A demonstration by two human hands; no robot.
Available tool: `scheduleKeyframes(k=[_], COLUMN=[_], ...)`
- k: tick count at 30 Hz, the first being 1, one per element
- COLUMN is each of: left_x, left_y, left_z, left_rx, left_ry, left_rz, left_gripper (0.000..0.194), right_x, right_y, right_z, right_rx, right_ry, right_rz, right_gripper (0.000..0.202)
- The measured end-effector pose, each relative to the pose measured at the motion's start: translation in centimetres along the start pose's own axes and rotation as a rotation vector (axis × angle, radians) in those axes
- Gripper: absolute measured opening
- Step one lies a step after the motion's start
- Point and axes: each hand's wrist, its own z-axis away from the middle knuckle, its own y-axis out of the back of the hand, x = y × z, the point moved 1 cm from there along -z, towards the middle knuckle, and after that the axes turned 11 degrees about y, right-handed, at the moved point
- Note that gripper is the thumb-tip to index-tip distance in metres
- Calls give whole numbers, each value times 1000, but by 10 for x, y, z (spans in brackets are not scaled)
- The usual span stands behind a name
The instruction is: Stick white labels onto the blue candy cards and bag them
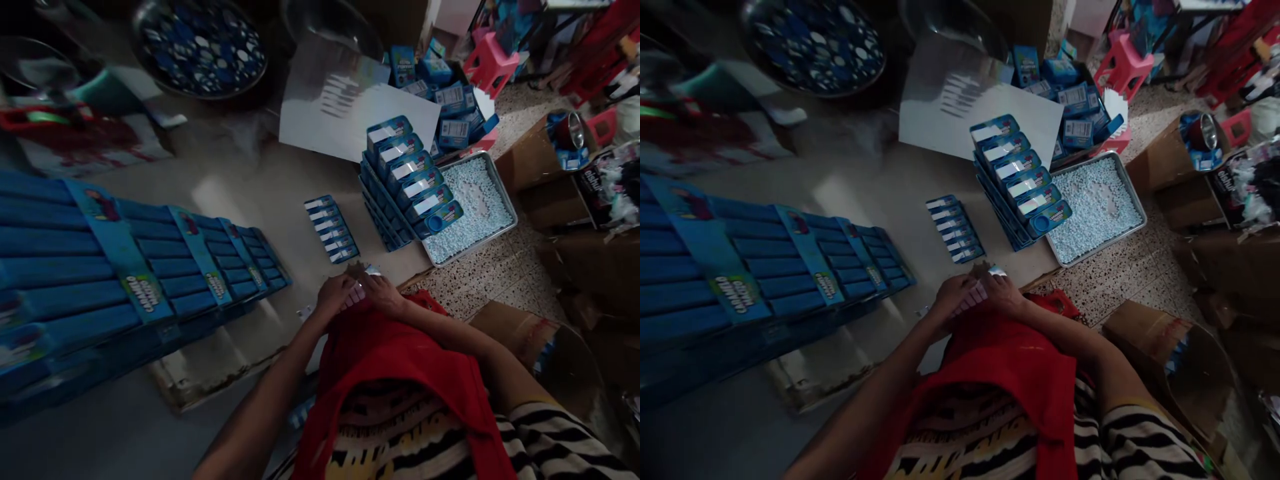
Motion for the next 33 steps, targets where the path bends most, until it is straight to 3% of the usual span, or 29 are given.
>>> scheduleKeyframes(k=[3, 10, 15, 19, 21, 23, 25, 29, 31, 33], left_x=[0, 6, 9, 15, 25, 39, 56, 93, 108, 119], left_y=[1, 2, 1, 7, 17, 28, 40, 58, 65, 70], left_z=[0, 5, 5, 10, 22, 41, 62, 97, 107, 115], left_rx=[-11, 17, 46, 103, 196, 235, 91, -409, -540, -570], left_ry=[-7, -47, -5, -60, -169, -260, -285, -295, -319, -319], left_rz=[60, -7, -24, -21, 66, 293, 620, 1075, 1127, 1113], left_gripper=[24, 26, 26, 26, 27, 30, 40, 77, 78, 66], right_x=[1, 7, 4, -10, -20, -31, -38, -35, -28, -21], right_y=[4, 20, 33, 77, 115, 157, 196, 247, 258, 263], right_z=[8, 9, 12, 40, 60, 79, 94, 106, 105, 103], right_rx=[-1, -35, -115, -66, 17, 130, 234, 376, 404, 421], right_ry=[25, -113, -63, -147, -260, -335, -369, -417, -423, -433], right_rz=[-56, -100, -86, -153, -250, -386, -499, -629, -676, -694], right_gripper=[48, 41, 31, 23, 14, 10, 10, 16, 20, 23])
